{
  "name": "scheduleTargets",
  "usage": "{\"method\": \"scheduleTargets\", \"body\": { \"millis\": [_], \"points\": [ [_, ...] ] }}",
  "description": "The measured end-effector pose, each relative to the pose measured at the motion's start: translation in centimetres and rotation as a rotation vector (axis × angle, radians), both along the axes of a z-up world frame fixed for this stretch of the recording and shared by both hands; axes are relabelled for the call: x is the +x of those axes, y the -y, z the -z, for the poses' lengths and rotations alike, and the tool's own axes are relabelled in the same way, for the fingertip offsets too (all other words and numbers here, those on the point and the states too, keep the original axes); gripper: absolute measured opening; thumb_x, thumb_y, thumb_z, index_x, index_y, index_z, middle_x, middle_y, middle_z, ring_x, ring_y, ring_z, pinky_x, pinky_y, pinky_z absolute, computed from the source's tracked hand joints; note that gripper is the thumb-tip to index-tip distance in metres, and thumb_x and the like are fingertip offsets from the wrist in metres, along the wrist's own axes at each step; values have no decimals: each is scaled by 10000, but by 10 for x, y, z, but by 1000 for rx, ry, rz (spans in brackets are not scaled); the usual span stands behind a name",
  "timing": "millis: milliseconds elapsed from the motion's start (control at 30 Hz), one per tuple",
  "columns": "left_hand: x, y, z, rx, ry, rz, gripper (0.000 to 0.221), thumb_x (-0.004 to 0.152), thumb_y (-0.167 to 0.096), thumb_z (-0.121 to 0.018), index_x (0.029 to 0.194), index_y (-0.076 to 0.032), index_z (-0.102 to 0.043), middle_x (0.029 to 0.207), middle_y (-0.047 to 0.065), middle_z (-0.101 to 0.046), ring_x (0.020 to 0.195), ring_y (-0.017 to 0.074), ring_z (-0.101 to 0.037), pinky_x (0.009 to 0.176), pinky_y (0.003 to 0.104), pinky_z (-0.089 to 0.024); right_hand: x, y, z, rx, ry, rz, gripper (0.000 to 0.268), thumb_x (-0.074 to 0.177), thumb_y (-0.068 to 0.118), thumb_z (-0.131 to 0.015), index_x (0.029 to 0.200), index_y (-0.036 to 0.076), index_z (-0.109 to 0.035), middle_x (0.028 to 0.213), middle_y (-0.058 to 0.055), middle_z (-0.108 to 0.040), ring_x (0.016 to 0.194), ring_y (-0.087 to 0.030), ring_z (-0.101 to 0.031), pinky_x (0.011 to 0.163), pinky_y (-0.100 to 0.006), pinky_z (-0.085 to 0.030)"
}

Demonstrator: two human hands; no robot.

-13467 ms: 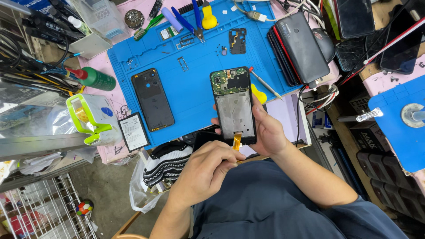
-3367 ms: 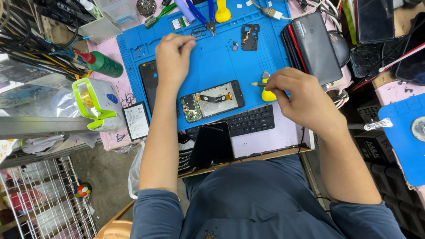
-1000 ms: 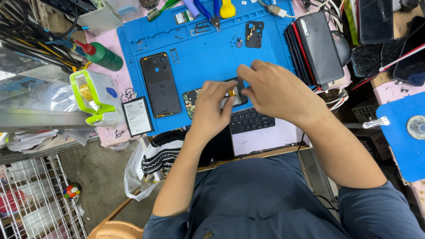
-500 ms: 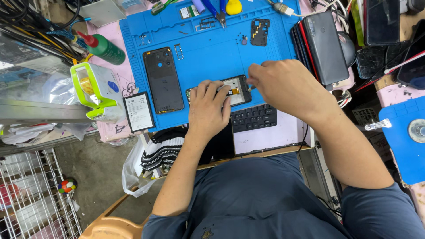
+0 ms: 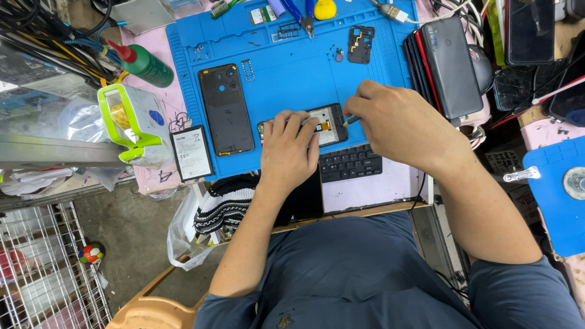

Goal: The person uses a yellow pry tool to remove a battery from a mobile phone and then uses a screwdriver to remove screws from the internal frame on a blue repair mat.

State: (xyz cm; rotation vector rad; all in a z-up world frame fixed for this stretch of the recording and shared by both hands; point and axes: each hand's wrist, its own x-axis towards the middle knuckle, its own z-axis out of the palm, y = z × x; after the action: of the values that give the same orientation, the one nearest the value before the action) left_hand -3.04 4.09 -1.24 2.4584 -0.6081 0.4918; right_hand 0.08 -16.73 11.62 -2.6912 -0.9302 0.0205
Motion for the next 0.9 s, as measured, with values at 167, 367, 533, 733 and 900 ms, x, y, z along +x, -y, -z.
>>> {"method": "scheduleTargets", "body": {
  "millis": [167,367,533,733,900],
  "points": [
    [1,-1,-3,-18,-20,5,267,903,-157,-702,1152,-62,-705,1207,75,-636,1168,295,-547,941,457,-415,-1,3,-2,-12,-99,65,81,889,72,-675,948,32,-715,907,-139,-688,782,-355,-686,681,-443,-552],
    [0,1,-10,-75,-45,2,245,920,-148,-721,1148,-59,-717,1190,52,-642,1141,275,-550,945,450,-412,-4,8,-8,68,-86,60,82,891,80,-690,951,32,-719,910,-126,-689,786,-342,-685,698,-434,-552],
    [5,16,-11,-148,-22,64,180,908,-126,-746,1082,-81,-736,1128,25,-636,1120,245,-562,950,439,-413,-5,14,-5,54,-57,83,78,884,82,-695,941,35,-718,903,-122,-685,797,-338,-681,714,-434,-551],
    [22,36,-8,17,54,158,101,854,-108,-724,943,-75,-690,982,49,-576,1023,241,-547,903,428,-414,-10,19,1,50,-62,114,65,878,74,-692,923,31,-707,901,-115,-688,799,-336,-679,715,-434,-548],
    [22,49,-12,341,161,134,88,827,-135,-672,836,-85,-600,901,80,-509,958,252,-512,838,409,-400,-14,23,1,67,-134,135,84,881,84,-682,932,21,-703,908,-115,-696,781,-328,-682,700,-427,-547]
  ]
}}
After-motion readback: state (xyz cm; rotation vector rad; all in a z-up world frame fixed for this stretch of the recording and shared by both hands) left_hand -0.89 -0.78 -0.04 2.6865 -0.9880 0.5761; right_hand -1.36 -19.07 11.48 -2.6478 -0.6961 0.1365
